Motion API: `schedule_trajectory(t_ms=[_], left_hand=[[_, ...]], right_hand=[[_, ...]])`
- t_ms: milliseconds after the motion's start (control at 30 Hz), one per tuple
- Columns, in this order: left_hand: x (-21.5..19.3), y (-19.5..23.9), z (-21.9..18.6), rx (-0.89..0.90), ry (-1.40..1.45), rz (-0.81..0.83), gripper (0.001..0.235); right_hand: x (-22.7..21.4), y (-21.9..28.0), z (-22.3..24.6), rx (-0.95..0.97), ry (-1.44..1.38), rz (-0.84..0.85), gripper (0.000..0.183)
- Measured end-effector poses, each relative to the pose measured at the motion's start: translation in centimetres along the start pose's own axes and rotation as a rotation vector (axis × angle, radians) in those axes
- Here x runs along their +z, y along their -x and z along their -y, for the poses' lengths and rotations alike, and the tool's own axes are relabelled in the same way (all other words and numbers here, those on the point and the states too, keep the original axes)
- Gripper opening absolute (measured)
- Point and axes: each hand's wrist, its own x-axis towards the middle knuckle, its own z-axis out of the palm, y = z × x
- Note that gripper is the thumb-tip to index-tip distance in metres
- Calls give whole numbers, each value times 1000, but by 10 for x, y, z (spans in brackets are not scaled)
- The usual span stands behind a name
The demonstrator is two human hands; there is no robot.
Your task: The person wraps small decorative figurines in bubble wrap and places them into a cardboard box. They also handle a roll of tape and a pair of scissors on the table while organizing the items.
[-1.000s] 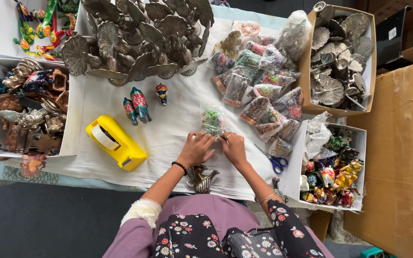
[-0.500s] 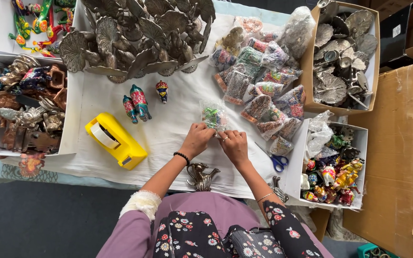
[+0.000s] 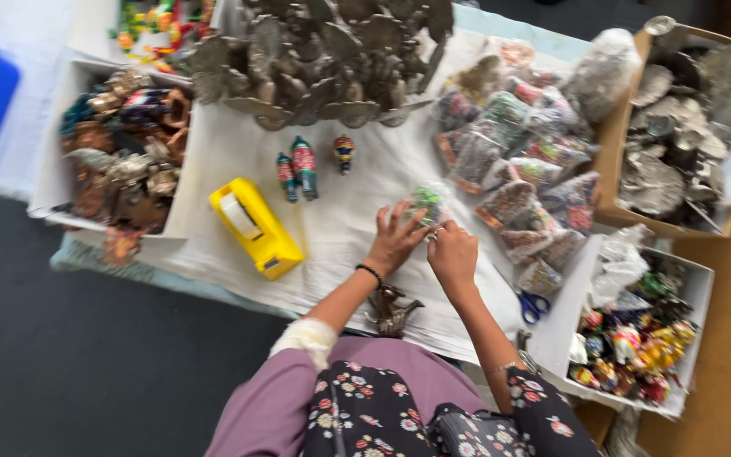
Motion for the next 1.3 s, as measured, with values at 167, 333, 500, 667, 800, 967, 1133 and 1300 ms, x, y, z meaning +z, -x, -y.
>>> schedule_trajectory(t_ms=[167,333,500,667,800,967,1133,1300], left_hand=[[38,35,6,-172,44,78,26],[11,22,-1,-175,-58,144,36],[9,20,-8,-288,-40,163,30],[6,21,-9,-321,-48,176,31],[9,20,-7,-321,-62,154,25],[10,22,-4,-300,-100,182,31],[18,30,4,-172,-31,91,18],[22,13,17,181,-94,209,3]], right_hand=[[37,-14,105,-116,-580,124,24],[121,-30,202,-384,-656,147,28],[95,-32,243,326,-1056,721,57],[102,-18,214,322,-1354,855,97],[104,-12,209,318,-1139,890,101],[91,-22,220,296,-827,832,101],[83,-14,209,-202,-73,289,32],[57,-5,132,-50,-887,-107,11]])
